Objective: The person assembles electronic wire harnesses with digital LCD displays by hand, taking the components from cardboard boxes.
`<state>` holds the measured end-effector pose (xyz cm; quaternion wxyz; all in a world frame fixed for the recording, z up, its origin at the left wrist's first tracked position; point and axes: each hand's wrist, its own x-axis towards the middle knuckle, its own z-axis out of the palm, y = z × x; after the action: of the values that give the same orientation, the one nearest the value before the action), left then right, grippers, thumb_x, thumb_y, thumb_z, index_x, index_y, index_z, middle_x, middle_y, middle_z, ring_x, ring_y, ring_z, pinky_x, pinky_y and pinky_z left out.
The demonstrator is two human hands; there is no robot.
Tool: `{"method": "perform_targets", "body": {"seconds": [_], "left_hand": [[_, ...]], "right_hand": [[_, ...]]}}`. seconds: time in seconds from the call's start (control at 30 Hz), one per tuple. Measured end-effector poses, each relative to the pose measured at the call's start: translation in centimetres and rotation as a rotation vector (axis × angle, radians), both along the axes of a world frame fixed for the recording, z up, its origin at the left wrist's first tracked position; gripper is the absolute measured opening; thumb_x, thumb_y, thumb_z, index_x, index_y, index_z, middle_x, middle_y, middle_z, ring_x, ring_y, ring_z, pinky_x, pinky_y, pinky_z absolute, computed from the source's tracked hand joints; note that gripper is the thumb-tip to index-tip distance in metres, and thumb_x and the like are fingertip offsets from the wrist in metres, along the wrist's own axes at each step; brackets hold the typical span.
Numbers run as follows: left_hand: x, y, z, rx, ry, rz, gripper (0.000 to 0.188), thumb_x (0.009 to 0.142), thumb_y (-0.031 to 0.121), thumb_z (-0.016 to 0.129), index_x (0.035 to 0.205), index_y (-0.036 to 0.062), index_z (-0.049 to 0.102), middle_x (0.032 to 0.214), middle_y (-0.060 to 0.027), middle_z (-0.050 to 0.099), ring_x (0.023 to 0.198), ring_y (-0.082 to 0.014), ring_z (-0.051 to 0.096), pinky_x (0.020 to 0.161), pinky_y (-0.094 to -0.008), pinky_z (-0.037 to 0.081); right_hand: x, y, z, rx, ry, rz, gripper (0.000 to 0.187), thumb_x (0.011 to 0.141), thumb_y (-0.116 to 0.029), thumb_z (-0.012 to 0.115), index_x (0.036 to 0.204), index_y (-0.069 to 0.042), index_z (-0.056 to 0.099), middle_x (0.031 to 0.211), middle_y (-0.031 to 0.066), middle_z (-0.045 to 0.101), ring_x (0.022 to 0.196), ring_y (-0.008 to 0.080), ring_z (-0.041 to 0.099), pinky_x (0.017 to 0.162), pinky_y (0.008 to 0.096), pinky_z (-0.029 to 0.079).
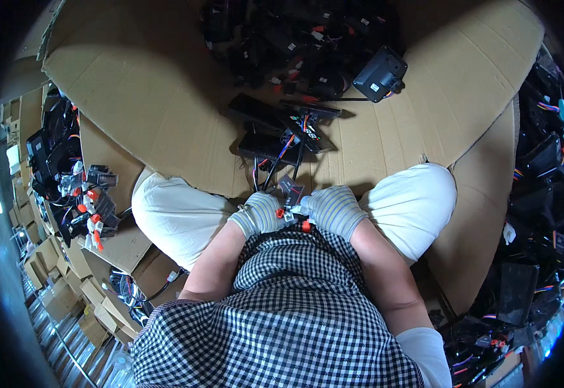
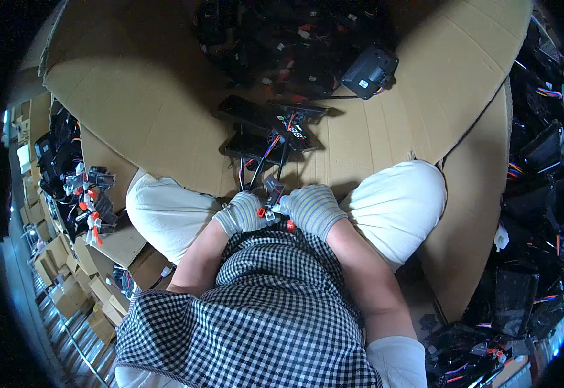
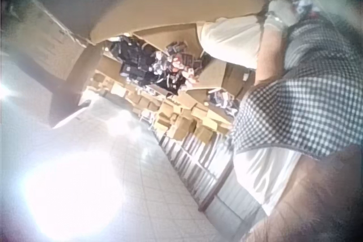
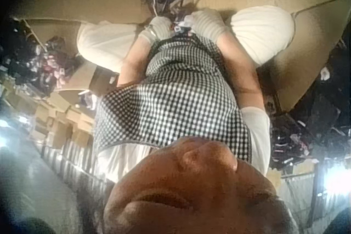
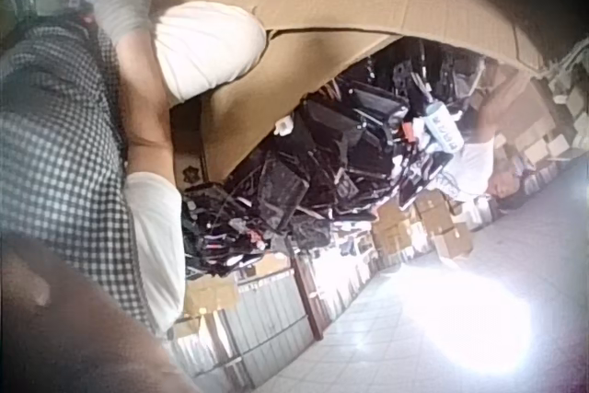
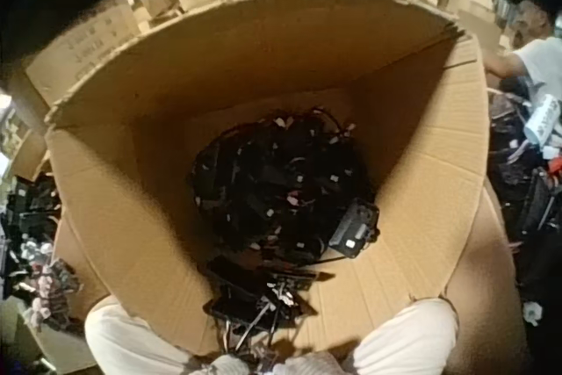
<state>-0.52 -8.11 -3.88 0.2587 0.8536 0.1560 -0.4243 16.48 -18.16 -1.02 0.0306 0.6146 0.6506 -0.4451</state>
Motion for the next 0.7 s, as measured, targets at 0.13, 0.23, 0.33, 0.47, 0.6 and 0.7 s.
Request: {"method": "perform_targets", "body": {"seconds": [0.13,0.23,0.33,0.47,0.6,0.7], "left_hand": [[-0.2,0.0,0.3,-0.03,-0.012,0.062,0.059,0.078,0.061,0.05,0.069,0.0045,0.066,0.064,-0.0195,0.061,0.064,-0.036,0.06,0.059,-0.0437,0.047],[0.1,0.1,1.3,-0.076,-0.02,0.089,0.062,0.077,0.062,0.05,0.065,0.0028,0.065,0.062,-0.0202,0.06,0.062,-0.0355,0.06,0.057,-0.0434,0.046],[1.2,0.2,2.4,-0.09,0.132,0.052,0.054,0.08,0.055,0.05,0.079,0.0039,0.068,0.074,-0.0182,0.065,0.075,-0.0338,0.064,0.067,-0.0416,0.049],[0.4,-0.4,1.3,-0.11,0.085,0.064,0.055,0.077,0.058,0.052,0.078,0.0053,0.067,0.069,-0.0191,0.063,0.067,-0.036,0.061,0.06,-0.0432,0.048],[0.5,-0.7,1.0,-0.149,0.091,0.064,0.047,0.077,0.05,0.052,0.084,0.0065,0.067,0.078,-0.0186,0.065,0.076,-0.0345,0.063,0.068,-0.0421,0.049],[0.9,-0.9,0.8,-0.159,0.115,0.063,0.045,0.077,0.048,0.052,0.087,0.0068,0.066,0.083,-0.0179,0.066,0.081,-0.0336,0.063,0.072,-0.0411,0.049]], "right_hand": [[0.0,0.0,0.0,-0.002,0.034,-0.015,0.022,0.086,-0.028,0.051,0.093,-0.012,0.065,0.087,0.0102,0.066,0.083,0.0281,0.065,0.07,0.043,0.051],[-0.2,0.2,0.3,-0.023,0.029,0.008,0.021,0.084,-0.026,0.054,0.092,-0.011,0.067,0.086,0.0113,0.067,0.081,0.0292,0.066,0.07,0.0438,0.051],[-0.5,0.1,-0.4,-0.064,0.01,0.029,0.021,0.083,-0.027,0.056,0.092,-0.011,0.067,0.086,0.0117,0.067,0.082,0.0292,0.066,0.071,0.0435,0.051],[-0.4,0.0,-0.5,-0.06,0.019,0.044,0.022,0.081,-0.027,0.059,0.092,-0.01,0.067,0.087,0.0118,0.067,0.082,0.0291,0.066,0.071,0.0434,0.052],[-0.6,-0.6,-1.4,-0.035,0.026,0.052,0.018,0.079,-0.028,0.061,0.088,-0.014,0.067,0.084,0.0095,0.067,0.079,0.029,0.065,0.069,0.0435,0.052],[-0.8,-1.0,-2.4,-0.014,0.006,0.074,0.016,0.076,-0.03,0.065,0.084,-0.016,0.066,0.082,0.0074,0.066,0.076,0.0289,0.065,0.067,0.0428,0.052]]}}
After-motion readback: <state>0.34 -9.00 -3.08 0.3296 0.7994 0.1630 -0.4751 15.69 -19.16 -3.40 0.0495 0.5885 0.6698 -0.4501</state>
